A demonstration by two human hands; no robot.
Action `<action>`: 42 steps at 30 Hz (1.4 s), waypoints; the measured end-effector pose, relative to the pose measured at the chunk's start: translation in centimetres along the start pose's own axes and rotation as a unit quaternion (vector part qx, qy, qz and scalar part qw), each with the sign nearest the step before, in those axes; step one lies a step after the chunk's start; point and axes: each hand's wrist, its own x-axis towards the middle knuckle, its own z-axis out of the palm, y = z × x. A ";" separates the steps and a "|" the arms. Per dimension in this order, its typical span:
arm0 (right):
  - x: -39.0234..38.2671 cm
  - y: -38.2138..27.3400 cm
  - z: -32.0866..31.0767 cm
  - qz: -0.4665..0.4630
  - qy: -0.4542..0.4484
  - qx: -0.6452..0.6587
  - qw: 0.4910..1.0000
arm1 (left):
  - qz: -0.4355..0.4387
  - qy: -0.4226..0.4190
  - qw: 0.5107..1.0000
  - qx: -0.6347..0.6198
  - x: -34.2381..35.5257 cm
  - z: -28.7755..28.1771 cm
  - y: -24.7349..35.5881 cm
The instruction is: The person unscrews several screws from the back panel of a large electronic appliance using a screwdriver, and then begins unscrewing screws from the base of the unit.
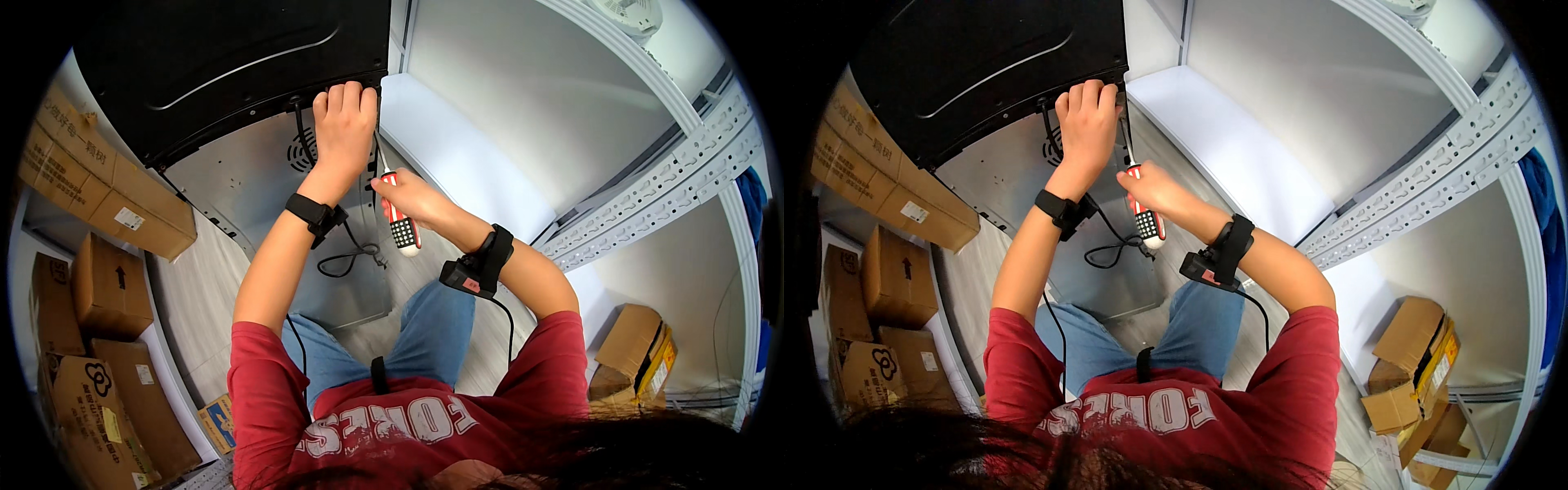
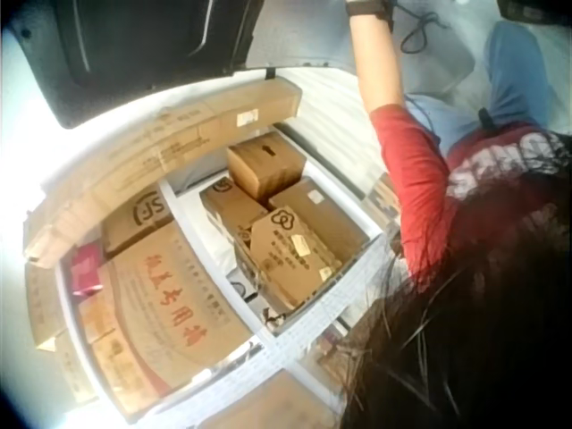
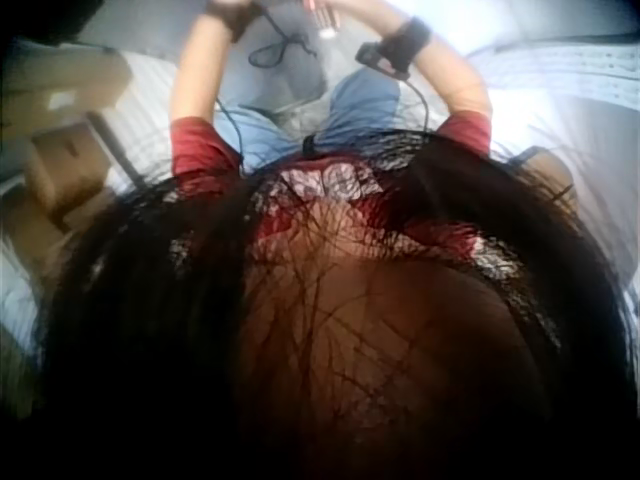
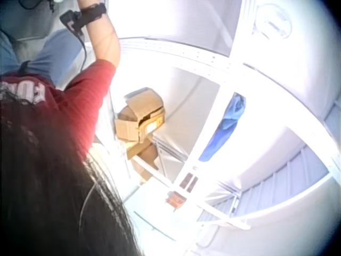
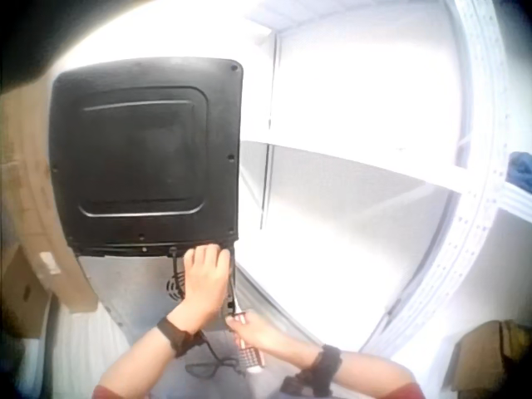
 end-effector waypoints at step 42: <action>-8.8 2.0 1.8 -0.281 0.364 -0.628 0.628 | -0.013 0.019 0.966 -0.258 -4.7 0.0 3.0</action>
